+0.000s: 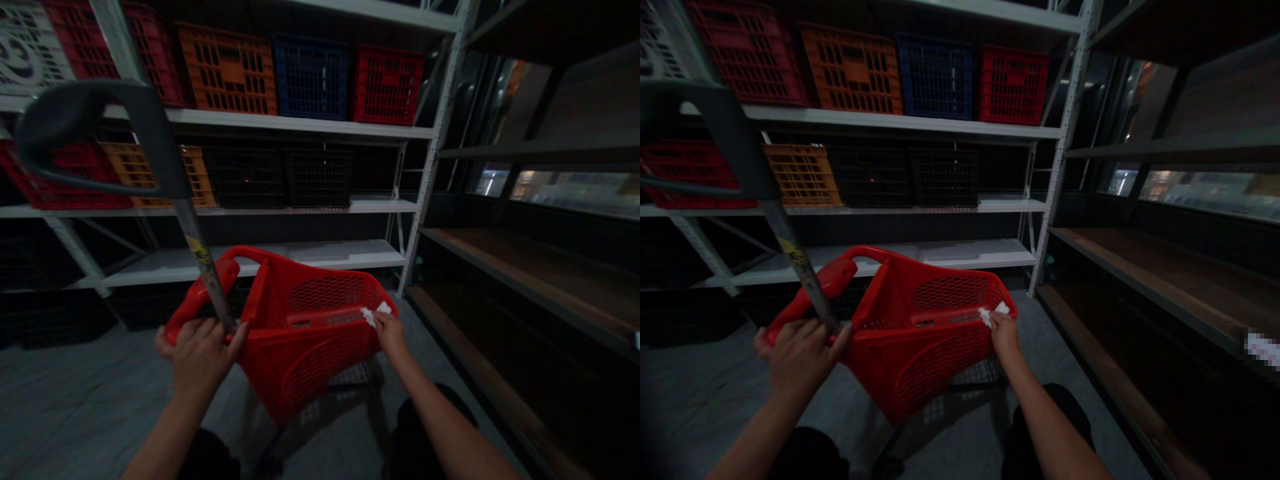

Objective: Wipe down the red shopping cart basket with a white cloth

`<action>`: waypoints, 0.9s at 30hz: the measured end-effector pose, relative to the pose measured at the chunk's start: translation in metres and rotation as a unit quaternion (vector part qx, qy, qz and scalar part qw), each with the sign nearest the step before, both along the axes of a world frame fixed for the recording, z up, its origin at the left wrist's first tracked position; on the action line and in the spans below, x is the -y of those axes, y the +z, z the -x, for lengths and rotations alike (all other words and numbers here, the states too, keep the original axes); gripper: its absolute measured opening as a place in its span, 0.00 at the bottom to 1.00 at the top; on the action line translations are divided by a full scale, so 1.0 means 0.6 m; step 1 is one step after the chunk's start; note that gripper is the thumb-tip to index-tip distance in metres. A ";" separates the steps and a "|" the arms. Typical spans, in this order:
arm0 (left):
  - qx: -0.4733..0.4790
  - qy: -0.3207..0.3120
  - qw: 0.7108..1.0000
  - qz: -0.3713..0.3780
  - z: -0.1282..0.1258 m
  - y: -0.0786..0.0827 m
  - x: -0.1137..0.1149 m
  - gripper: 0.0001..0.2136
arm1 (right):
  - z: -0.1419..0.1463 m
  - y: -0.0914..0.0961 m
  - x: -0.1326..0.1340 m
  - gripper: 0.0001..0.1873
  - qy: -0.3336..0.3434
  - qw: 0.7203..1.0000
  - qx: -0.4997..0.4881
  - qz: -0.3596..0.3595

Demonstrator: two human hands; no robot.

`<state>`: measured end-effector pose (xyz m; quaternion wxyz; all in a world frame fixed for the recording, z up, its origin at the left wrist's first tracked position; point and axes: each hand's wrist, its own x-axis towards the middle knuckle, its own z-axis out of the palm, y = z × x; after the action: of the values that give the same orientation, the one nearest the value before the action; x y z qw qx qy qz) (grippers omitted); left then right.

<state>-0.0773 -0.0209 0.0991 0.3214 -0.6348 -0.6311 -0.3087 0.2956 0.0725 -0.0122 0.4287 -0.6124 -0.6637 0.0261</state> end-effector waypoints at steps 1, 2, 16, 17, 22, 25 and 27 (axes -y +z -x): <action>-0.033 0.023 0.999 -0.003 0.004 0.000 0.000 0.15 | 0.007 -0.003 0.002 0.15 0.021 1.000 0.001 -0.009; -0.049 0.029 0.998 -0.006 0.008 -0.001 0.001 0.15 | 0.007 -0.005 0.003 0.14 0.035 0.999 0.001 -0.013; -0.042 0.048 0.998 -0.006 -0.014 0.003 0.008 0.15 | 0.176 0.029 0.053 0.14 0.124 0.991 -0.048 -0.035; -0.040 0.048 0.998 -0.005 -0.017 0.004 0.009 0.15 | 0.215 0.041 0.061 0.14 0.156 0.985 -0.063 -0.039; -0.033 0.045 0.998 0.003 -0.024 0.004 0.009 0.14 | 0.343 0.109 0.086 0.13 0.260 0.961 -0.081 -0.042; -0.026 0.040 0.999 0.011 -0.021 0.003 0.005 0.14 | 0.355 0.123 0.085 0.14 0.280 0.956 -0.069 -0.046; -0.019 0.037 0.999 0.017 -0.019 0.002 0.004 0.15 | 0.334 0.112 0.078 0.14 0.273 0.959 -0.060 -0.049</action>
<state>-0.0656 -0.0233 0.1002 0.3338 -0.6221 -0.6532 -0.2737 0.0955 0.0257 0.0549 0.4732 -0.3838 -0.7794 0.1463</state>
